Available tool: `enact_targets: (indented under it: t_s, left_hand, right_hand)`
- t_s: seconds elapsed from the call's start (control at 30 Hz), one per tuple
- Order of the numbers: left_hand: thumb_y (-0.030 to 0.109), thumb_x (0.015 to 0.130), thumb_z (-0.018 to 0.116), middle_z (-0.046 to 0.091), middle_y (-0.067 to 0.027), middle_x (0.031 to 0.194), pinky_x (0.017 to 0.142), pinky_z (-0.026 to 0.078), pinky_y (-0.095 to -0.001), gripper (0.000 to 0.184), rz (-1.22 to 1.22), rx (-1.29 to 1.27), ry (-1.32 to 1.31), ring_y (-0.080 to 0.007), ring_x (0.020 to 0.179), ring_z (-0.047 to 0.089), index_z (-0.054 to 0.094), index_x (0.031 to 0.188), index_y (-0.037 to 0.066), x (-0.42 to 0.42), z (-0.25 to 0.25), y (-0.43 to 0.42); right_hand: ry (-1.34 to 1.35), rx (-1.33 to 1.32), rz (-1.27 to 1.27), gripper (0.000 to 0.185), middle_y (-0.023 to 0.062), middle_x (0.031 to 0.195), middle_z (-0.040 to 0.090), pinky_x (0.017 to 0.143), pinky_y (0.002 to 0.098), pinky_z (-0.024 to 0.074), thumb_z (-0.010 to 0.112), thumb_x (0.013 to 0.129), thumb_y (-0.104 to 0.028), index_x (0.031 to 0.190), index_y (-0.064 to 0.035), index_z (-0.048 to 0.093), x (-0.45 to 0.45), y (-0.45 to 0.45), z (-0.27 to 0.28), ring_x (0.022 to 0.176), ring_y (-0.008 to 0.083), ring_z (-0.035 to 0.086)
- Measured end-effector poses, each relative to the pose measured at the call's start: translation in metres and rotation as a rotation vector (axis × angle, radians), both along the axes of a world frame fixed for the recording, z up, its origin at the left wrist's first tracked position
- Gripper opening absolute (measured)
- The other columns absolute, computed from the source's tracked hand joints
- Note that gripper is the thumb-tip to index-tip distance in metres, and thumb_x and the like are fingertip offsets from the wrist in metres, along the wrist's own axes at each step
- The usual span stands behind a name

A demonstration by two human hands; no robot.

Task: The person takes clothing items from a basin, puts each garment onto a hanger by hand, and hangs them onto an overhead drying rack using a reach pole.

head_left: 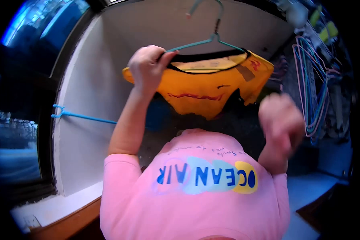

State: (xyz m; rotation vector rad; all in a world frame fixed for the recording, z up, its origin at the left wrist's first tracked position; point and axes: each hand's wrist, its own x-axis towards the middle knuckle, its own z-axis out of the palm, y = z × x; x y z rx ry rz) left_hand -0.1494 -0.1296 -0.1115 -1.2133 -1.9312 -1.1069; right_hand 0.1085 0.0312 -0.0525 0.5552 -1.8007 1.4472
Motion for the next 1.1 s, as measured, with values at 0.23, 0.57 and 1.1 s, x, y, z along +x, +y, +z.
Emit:
enact_targets:
  t_s: [0.23,0.57,1.1]
  left_hand:
    - [0.023,0.069,0.076,0.052,-0.0065,0.055,0.046,0.037,-0.0323,0.025,0.129,0.012,-0.099,-0.0219,0.051,0.049,0.061,0.061,0.006,0.009,-0.023,-0.029]
    - [0.022,0.067,0.078,0.049,-0.0055,0.054,0.047,0.035,-0.0324,0.025,0.215,0.064,-0.107,-0.0212,0.050,0.046,0.059,0.061,0.006,0.010,-0.035,-0.081]
    - [0.050,0.062,0.076,0.048,-0.0083,0.107,0.093,0.031,-0.0402,0.056,0.334,-0.037,-0.148,-0.0283,0.104,0.045,0.061,0.100,0.013,-0.006,-0.058,-0.169]
  right_hand:
    - [-0.356,-0.503,1.053,0.016,0.0076,0.073,0.054,0.042,0.0229,0.0325,0.063,0.087,-0.027,0.090,-0.0132,0.070,-0.002,-0.093,0.067,0.053,0.0138,0.049]
    - [-0.442,-0.433,1.478,0.013,0.0055,0.072,0.051,0.045,0.0243,0.0350,0.065,0.086,-0.022,0.088,-0.0102,0.070,-0.052,-0.109,0.064,0.055,0.0146,0.049]
    - [-0.569,0.407,-0.196,0.004,0.0095,0.066,0.052,0.052,0.0266,0.0377,0.060,0.084,-0.001,0.087,0.0018,0.062,-0.146,-0.087,-0.100,0.057,0.0169,0.049]
